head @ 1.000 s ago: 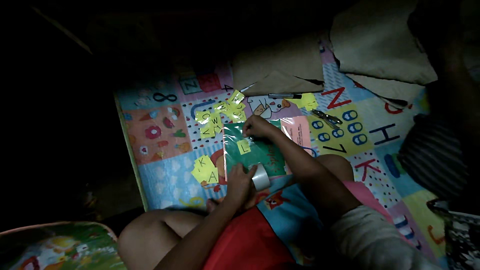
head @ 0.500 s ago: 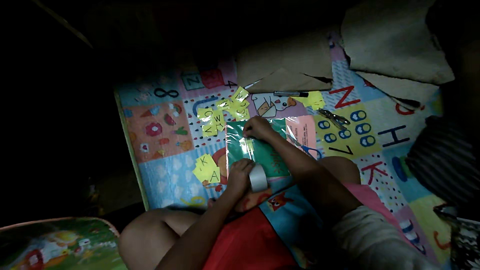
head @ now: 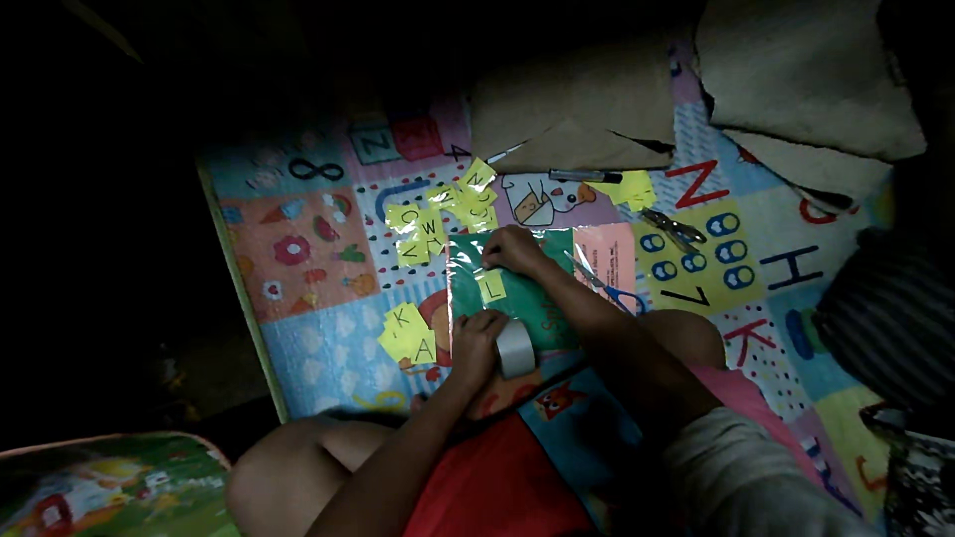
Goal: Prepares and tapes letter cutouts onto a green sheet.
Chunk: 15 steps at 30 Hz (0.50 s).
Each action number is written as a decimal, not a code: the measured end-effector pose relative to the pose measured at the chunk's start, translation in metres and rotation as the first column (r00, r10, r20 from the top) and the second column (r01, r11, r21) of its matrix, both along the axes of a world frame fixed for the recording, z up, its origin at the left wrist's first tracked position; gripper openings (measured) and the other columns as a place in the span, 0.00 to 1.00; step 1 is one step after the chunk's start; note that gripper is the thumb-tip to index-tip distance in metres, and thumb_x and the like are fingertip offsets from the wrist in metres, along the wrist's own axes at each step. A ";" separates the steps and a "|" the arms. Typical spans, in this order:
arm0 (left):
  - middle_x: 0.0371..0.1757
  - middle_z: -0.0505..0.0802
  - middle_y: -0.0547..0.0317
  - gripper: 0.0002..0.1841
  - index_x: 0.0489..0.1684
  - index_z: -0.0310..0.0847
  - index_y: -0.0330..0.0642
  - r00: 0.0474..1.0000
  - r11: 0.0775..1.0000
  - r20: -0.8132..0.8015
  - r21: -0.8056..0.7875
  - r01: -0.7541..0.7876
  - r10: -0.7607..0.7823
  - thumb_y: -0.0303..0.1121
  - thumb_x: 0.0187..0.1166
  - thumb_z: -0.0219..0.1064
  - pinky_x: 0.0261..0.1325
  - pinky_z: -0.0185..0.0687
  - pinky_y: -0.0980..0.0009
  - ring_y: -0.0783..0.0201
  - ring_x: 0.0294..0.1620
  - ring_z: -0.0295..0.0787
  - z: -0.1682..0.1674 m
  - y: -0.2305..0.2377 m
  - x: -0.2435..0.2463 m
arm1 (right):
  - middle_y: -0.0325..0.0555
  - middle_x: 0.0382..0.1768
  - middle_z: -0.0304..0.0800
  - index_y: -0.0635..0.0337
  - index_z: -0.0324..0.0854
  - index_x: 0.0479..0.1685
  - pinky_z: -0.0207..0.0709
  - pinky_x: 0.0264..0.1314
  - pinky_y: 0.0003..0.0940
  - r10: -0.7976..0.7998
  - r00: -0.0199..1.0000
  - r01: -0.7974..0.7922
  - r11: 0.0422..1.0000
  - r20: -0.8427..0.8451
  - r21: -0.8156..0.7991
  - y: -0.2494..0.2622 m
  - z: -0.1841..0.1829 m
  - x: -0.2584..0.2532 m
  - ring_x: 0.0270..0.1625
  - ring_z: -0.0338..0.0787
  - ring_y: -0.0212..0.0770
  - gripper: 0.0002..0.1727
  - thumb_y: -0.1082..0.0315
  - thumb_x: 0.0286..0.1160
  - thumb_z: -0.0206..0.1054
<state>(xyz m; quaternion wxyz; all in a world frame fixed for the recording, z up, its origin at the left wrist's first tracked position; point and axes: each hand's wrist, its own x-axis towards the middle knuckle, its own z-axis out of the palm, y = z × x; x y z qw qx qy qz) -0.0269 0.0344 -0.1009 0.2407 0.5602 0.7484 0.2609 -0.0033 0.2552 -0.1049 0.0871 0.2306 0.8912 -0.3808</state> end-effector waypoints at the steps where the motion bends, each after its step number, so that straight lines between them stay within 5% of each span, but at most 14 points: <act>1: 0.62 0.92 0.41 0.18 0.57 0.91 0.35 1.000 1.000 -0.004 -0.002 -0.001 0.001 0.14 0.75 0.60 0.72 0.67 0.31 0.39 0.67 0.87 0.000 0.000 0.000 | 0.56 0.53 0.94 0.59 0.95 0.45 0.71 0.67 0.68 0.003 1.000 -0.003 1.000 -0.004 0.003 0.000 -0.001 0.000 0.64 0.87 0.60 0.10 0.64 0.75 0.75; 15: 0.60 0.93 0.42 0.17 0.55 0.92 0.35 0.999 1.000 -0.033 0.019 -0.012 0.013 0.15 0.75 0.61 0.70 0.65 0.26 0.39 0.64 0.89 0.001 0.003 0.004 | 0.56 0.54 0.93 0.59 0.95 0.46 0.70 0.68 0.70 0.007 1.000 -0.007 1.000 0.014 -0.005 0.001 0.000 -0.001 0.65 0.87 0.61 0.10 0.64 0.76 0.74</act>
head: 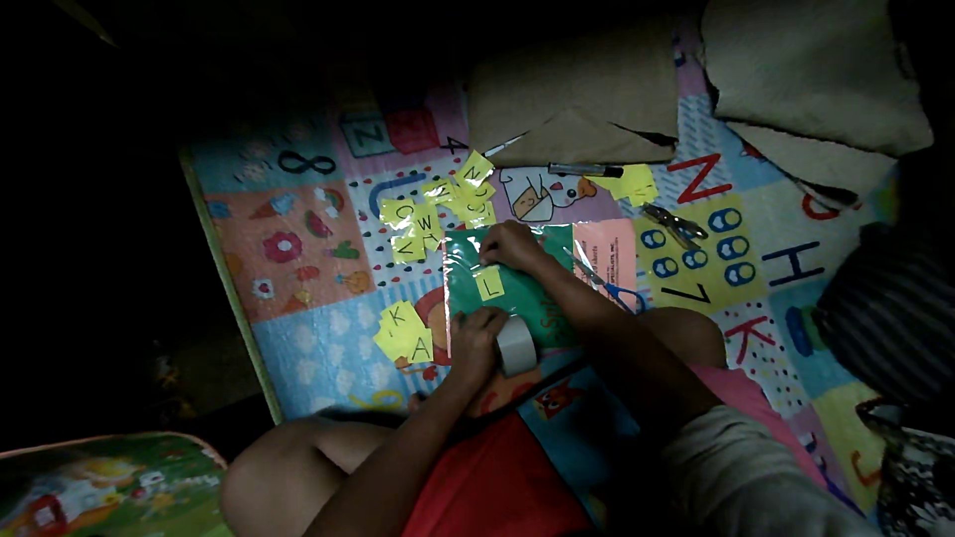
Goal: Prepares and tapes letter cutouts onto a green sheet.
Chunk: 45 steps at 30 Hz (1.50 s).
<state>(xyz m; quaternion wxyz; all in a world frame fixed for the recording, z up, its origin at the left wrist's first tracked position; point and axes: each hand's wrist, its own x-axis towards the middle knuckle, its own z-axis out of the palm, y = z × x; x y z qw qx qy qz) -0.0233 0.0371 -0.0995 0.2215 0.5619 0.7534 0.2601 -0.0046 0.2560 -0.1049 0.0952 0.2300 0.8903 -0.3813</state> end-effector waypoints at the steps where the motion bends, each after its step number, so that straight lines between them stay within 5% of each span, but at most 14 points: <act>1: 0.59 0.93 0.42 0.17 0.55 0.92 0.35 1.000 1.000 -0.005 0.007 -0.004 0.004 0.15 0.75 0.61 0.70 0.65 0.26 0.39 0.64 0.90 0.000 0.000 0.000 | 0.56 0.54 0.93 0.59 0.95 0.46 0.70 0.68 0.70 -0.001 1.000 0.001 1.000 0.005 -0.001 0.000 0.000 0.000 0.65 0.87 0.61 0.10 0.64 0.76 0.74; 26: 0.59 0.93 0.40 0.15 0.54 0.92 0.35 0.999 0.999 -0.019 -0.025 -0.030 0.030 0.16 0.75 0.63 0.72 0.60 0.23 0.39 0.64 0.89 0.001 0.003 0.001 | 0.58 0.54 0.92 0.59 0.95 0.46 0.65 0.67 0.71 -0.008 1.000 0.006 0.997 0.018 0.072 -0.009 0.000 0.000 0.68 0.82 0.64 0.09 0.65 0.77 0.73; 30: 0.58 0.93 0.40 0.15 0.52 0.92 0.34 0.999 0.999 -0.019 0.005 -0.039 0.039 0.16 0.75 0.63 0.69 0.62 0.23 0.38 0.62 0.90 0.001 0.002 0.001 | 0.62 0.58 0.90 0.66 0.91 0.52 0.66 0.72 0.66 -0.034 0.995 0.022 0.991 0.092 0.133 -0.040 0.079 0.014 0.72 0.79 0.67 0.10 0.72 0.79 0.71; 33: 0.57 0.93 0.40 0.15 0.53 0.92 0.33 0.999 0.999 -0.007 0.009 -0.043 0.043 0.16 0.75 0.63 0.69 0.61 0.23 0.38 0.62 0.90 0.003 0.002 0.001 | 0.62 0.59 0.89 0.67 0.91 0.53 0.66 0.74 0.65 -0.059 0.993 0.046 0.992 0.105 0.119 -0.045 0.095 0.017 0.73 0.79 0.66 0.10 0.73 0.78 0.71; 36: 0.60 0.93 0.39 0.16 0.55 0.92 0.34 0.999 0.999 0.016 -0.029 -0.029 0.029 0.16 0.76 0.62 0.73 0.59 0.23 0.37 0.64 0.89 0.003 0.002 0.000 | 0.61 0.53 0.92 0.64 0.93 0.46 0.65 0.68 0.71 -0.032 0.998 0.036 0.998 -0.063 0.057 -0.019 0.024 0.011 0.67 0.82 0.67 0.09 0.69 0.75 0.73; 38: 0.60 0.92 0.39 0.16 0.55 0.92 0.34 0.999 0.999 0.020 -0.027 -0.025 0.026 0.17 0.77 0.61 0.73 0.58 0.22 0.37 0.65 0.88 0.003 0.002 0.000 | 0.57 0.53 0.93 0.61 0.95 0.46 0.63 0.70 0.72 -0.023 1.000 0.023 1.000 -0.019 -0.001 -0.004 -0.006 0.001 0.68 0.81 0.65 0.09 0.65 0.76 0.74; 45: 0.60 0.92 0.38 0.15 0.55 0.92 0.34 1.000 1.000 0.013 0.000 0.001 -0.001 0.17 0.77 0.61 0.69 0.61 0.22 0.35 0.66 0.87 0.002 0.000 0.002 | 0.61 0.56 0.91 0.64 0.92 0.49 0.65 0.72 0.71 0.021 0.996 -0.014 0.997 0.083 -0.078 0.006 0.004 -0.005 0.69 0.82 0.65 0.11 0.66 0.78 0.73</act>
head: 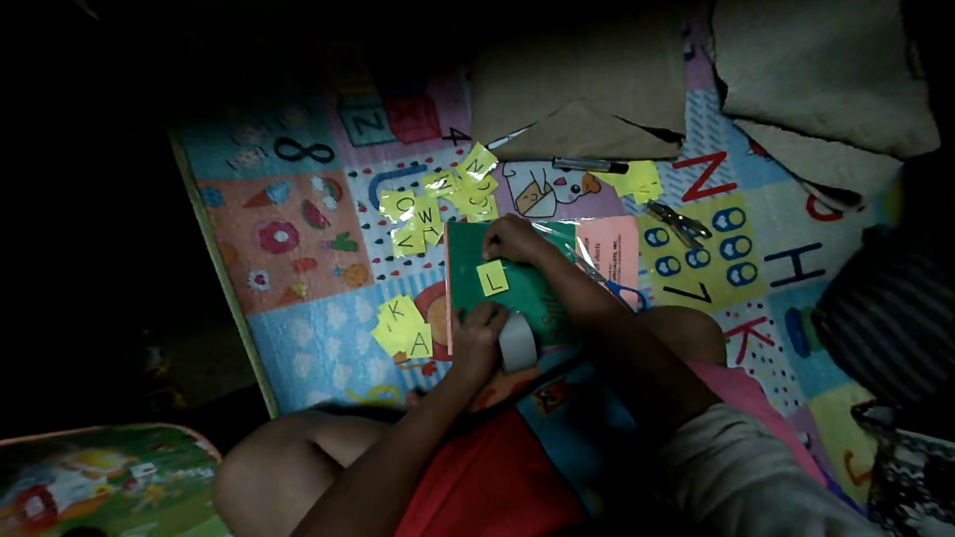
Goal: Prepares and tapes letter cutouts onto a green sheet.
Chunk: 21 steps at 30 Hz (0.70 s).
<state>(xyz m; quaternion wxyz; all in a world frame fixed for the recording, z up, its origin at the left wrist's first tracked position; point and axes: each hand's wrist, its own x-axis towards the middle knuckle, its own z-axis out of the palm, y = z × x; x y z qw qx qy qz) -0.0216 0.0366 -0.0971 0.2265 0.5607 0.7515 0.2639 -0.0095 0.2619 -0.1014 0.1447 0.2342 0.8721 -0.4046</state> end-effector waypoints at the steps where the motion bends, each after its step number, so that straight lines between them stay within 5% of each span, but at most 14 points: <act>1: 0.60 0.92 0.38 0.15 0.55 0.92 0.33 1.000 1.000 0.002 0.006 0.002 -0.002 0.17 0.77 0.61 0.69 0.61 0.22 0.34 0.66 0.86 0.000 0.000 0.000 | 0.61 0.56 0.91 0.65 0.92 0.48 0.66 0.71 0.71 0.010 1.000 -0.010 1.000 0.006 -0.005 0.001 0.001 -0.001 0.68 0.82 0.65 0.11 0.66 0.78 0.72; 12: 0.63 0.90 0.35 0.18 0.57 0.91 0.33 0.999 0.999 0.001 -0.013 0.032 -0.032 0.13 0.73 0.62 0.69 0.59 0.20 0.31 0.71 0.82 0.007 -0.002 0.004 | 0.69 0.53 0.87 0.76 0.86 0.48 0.74 0.66 0.66 0.112 0.978 -0.105 0.993 0.174 -0.053 0.005 0.029 -0.020 0.61 0.85 0.65 0.12 0.72 0.76 0.72; 18: 0.62 0.91 0.36 0.17 0.56 0.91 0.33 0.998 0.998 0.000 0.028 0.062 -0.062 0.14 0.73 0.62 0.68 0.62 0.21 0.31 0.70 0.83 0.005 -0.004 0.003 | 0.63 0.44 0.86 0.76 0.84 0.41 0.75 0.55 0.58 0.165 0.934 -0.155 0.986 0.318 -0.057 0.008 0.042 -0.034 0.48 0.84 0.55 0.11 0.72 0.75 0.73; 21: 0.63 0.91 0.36 0.17 0.57 0.91 0.34 0.995 0.994 0.033 0.050 0.094 -0.096 0.15 0.71 0.66 0.67 0.62 0.19 0.30 0.71 0.82 0.004 -0.005 0.002 | 0.64 0.45 0.86 0.76 0.83 0.42 0.75 0.56 0.60 0.134 0.931 -0.110 0.990 0.339 -0.087 0.010 0.045 -0.036 0.50 0.85 0.56 0.12 0.72 0.72 0.75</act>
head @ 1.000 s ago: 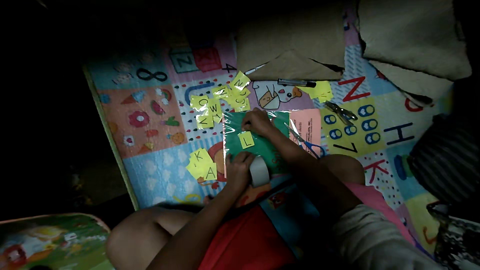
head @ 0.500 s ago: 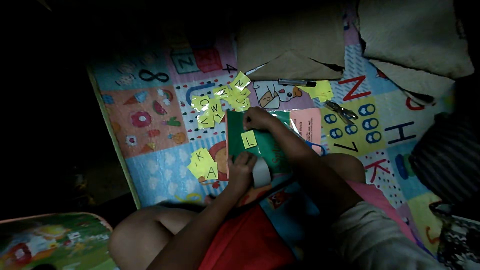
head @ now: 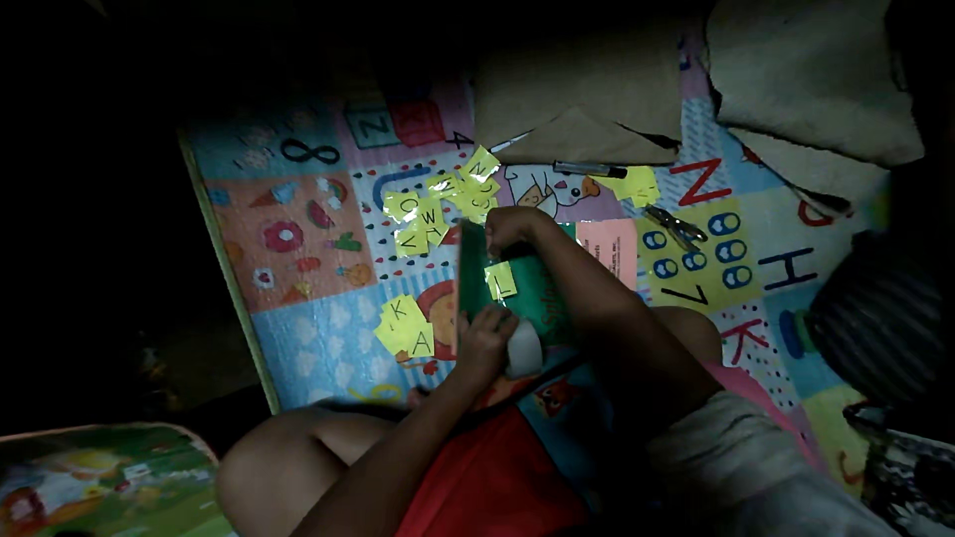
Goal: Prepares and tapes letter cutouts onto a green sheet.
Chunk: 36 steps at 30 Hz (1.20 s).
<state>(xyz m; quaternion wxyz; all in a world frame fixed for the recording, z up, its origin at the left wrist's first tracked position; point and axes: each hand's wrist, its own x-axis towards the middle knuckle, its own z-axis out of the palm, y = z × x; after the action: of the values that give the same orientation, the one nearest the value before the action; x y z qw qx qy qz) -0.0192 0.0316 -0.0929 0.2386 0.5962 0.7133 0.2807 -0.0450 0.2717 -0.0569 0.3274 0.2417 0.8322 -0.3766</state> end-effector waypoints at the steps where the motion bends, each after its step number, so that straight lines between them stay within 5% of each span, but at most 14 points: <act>1: 0.63 0.91 0.36 0.17 0.57 0.91 0.34 1.000 1.000 0.018 0.004 0.013 -0.013 0.16 0.70 0.68 0.66 0.61 0.17 0.28 0.71 0.81 0.001 -0.001 0.000 | 0.64 0.45 0.87 0.76 0.84 0.42 0.75 0.57 0.61 -0.004 1.000 0.004 1.000 -0.003 -0.015 0.001 0.001 0.001 0.51 0.85 0.56 0.12 0.72 0.72 0.75; 6: 0.66 0.89 0.37 0.19 0.60 0.90 0.34 0.997 0.996 0.019 -0.047 0.081 -0.080 0.19 0.70 0.70 0.68 0.55 0.15 0.28 0.76 0.77 0.007 -0.001 0.002 | 0.63 0.47 0.87 0.77 0.86 0.42 0.74 0.60 0.55 0.005 0.997 -0.015 0.992 -0.079 -0.126 0.006 0.001 0.016 0.52 0.84 0.52 0.09 0.75 0.76 0.71; 12: 0.64 0.87 0.27 0.19 0.61 0.89 0.33 0.996 0.996 -0.007 -0.032 0.088 -0.088 0.15 0.72 0.66 0.65 0.77 0.36 0.28 0.67 0.82 0.013 -0.010 0.005 | 0.55 0.39 0.87 0.75 0.85 0.44 0.78 0.51 0.40 -0.110 0.959 0.045 0.969 -0.263 -0.242 -0.003 0.021 0.056 0.41 0.83 0.41 0.07 0.77 0.75 0.71; 15: 0.59 0.87 0.25 0.21 0.62 0.88 0.31 0.990 0.991 -0.037 -0.019 0.135 -0.135 0.14 0.67 0.68 0.59 0.81 0.36 0.27 0.60 0.85 0.017 -0.016 0.007 | 0.59 0.40 0.87 0.76 0.82 0.51 0.80 0.52 0.45 -0.079 0.973 0.033 0.978 -0.217 -0.207 -0.013 0.047 0.068 0.40 0.85 0.45 0.13 0.78 0.71 0.74; 18: 0.60 0.85 0.26 0.24 0.64 0.87 0.31 0.986 0.983 0.047 -0.086 0.161 -0.158 0.15 0.66 0.65 0.65 0.76 0.39 0.29 0.64 0.81 0.025 -0.021 0.007 | 0.63 0.42 0.89 0.76 0.78 0.61 0.82 0.54 0.48 -0.069 0.982 0.034 0.980 -0.176 -0.196 -0.026 0.065 0.078 0.41 0.89 0.49 0.18 0.79 0.73 0.73; 21: 0.63 0.84 0.26 0.19 0.59 0.88 0.27 0.973 0.989 0.218 -0.110 0.096 -0.071 0.20 0.73 0.58 0.76 0.69 0.45 0.32 0.70 0.77 0.031 -0.027 0.007 | 0.63 0.41 0.89 0.77 0.76 0.62 0.83 0.52 0.44 -0.136 0.966 0.087 0.971 -0.218 -0.222 -0.041 0.067 0.093 0.39 0.88 0.46 0.19 0.82 0.72 0.71; 24: 0.57 0.85 0.27 0.15 0.48 0.89 0.22 0.946 0.984 0.272 -0.045 -0.170 0.175 0.30 0.80 0.65 0.68 0.79 0.52 0.39 0.61 0.84 0.027 -0.027 0.016 | 0.63 0.41 0.89 0.78 0.76 0.62 0.83 0.54 0.46 -0.184 0.932 0.114 0.966 -0.312 -0.231 -0.054 0.065 0.110 0.41 0.89 0.48 0.19 0.82 0.72 0.71; 27: 0.64 0.79 0.25 0.29 0.62 0.71 0.18 0.838 0.916 0.376 -0.085 -0.393 0.395 0.34 0.72 0.77 0.62 0.79 0.54 0.43 0.59 0.81 0.032 -0.017 0.018 | 0.63 0.41 0.90 0.77 0.76 0.63 0.83 0.54 0.45 -0.196 0.912 0.116 0.966 -0.360 -0.231 -0.065 0.070 0.124 0.41 0.89 0.47 0.19 0.82 0.73 0.70; 30: 0.70 0.79 0.34 0.38 0.77 0.61 0.26 0.773 0.922 0.504 -0.176 -0.346 0.386 0.28 0.70 0.79 0.64 0.79 0.58 0.50 0.64 0.80 0.046 -0.007 0.015 | 0.61 0.39 0.91 0.77 0.77 0.60 0.84 0.53 0.45 -0.154 0.898 0.076 0.977 -0.413 -0.199 -0.073 0.077 0.134 0.40 0.90 0.47 0.18 0.82 0.73 0.71; 36: 0.53 0.91 0.37 0.16 0.57 0.83 0.22 0.832 0.954 0.469 -0.185 -0.235 0.295 0.25 0.76 0.72 0.65 0.81 0.64 0.57 0.54 0.89 0.050 -0.007 0.024 | 0.57 0.43 0.94 0.70 0.81 0.61 0.82 0.61 0.51 -0.052 0.873 0.030 0.998 -0.484 -0.053 -0.094 0.085 0.146 0.47 0.93 0.51 0.16 0.79 0.75 0.72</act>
<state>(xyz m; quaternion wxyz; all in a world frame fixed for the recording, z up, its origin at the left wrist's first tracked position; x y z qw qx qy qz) 0.0044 0.0243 -0.0426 0.4060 0.3851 0.7201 0.4103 0.1010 0.1779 0.0277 0.1055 0.1499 0.8738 -0.4504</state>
